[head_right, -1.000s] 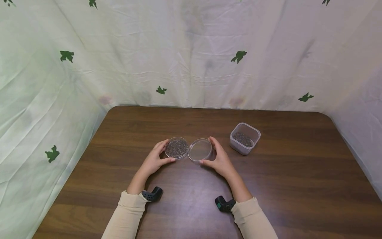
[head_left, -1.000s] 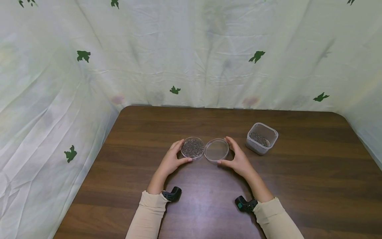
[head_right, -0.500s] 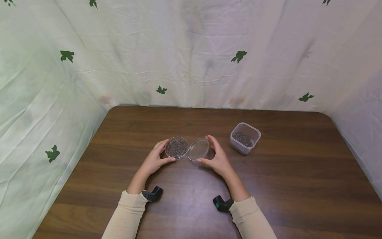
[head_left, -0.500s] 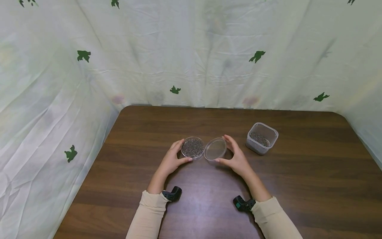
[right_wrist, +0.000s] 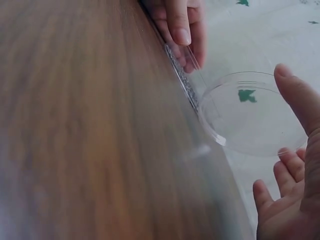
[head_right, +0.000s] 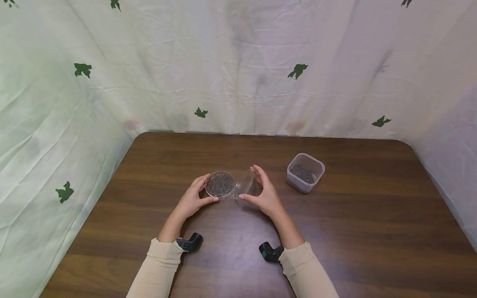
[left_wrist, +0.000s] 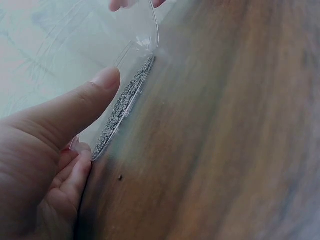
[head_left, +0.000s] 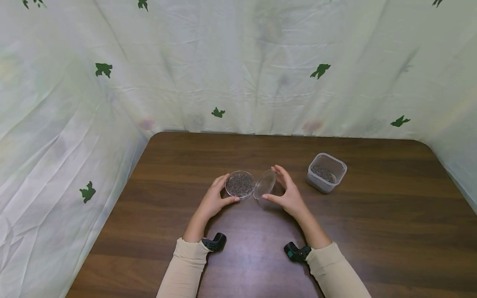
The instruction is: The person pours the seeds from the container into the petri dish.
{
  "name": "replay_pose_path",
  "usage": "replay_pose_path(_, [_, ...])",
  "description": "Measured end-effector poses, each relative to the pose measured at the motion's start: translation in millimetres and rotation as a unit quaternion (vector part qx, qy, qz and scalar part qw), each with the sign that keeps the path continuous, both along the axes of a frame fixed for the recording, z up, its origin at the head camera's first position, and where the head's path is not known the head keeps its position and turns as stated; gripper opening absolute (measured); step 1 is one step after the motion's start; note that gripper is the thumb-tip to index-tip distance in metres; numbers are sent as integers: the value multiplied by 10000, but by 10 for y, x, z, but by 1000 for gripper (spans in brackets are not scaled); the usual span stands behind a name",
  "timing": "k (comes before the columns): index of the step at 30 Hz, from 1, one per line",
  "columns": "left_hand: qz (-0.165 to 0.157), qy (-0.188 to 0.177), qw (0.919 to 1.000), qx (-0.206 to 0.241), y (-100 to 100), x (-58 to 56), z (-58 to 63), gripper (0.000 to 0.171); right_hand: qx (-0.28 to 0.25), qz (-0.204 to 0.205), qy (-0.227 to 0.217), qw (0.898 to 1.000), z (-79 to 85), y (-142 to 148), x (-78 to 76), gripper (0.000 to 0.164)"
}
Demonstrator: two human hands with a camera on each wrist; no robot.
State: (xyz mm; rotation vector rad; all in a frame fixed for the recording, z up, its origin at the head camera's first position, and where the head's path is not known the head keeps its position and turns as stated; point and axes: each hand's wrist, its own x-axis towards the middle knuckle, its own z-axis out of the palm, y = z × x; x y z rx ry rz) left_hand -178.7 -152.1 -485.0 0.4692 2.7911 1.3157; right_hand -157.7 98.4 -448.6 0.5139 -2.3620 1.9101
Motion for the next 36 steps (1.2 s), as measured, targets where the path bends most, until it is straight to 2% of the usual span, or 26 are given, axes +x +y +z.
replay_pose_path(15, [34,32,10000,12,1,-4,0,85,-265,54,254,9993,-3,-148,-79,88])
replay_pose_path(22, [40,-6,10000,21,-2,2,-5,85,-62,82,86,9999,-5,-206,-101,86])
replay_pose_path(36, [67,-15,10000,24,0,11,-3,87,-676,598,-325,9954,-85,-303,-171,92])
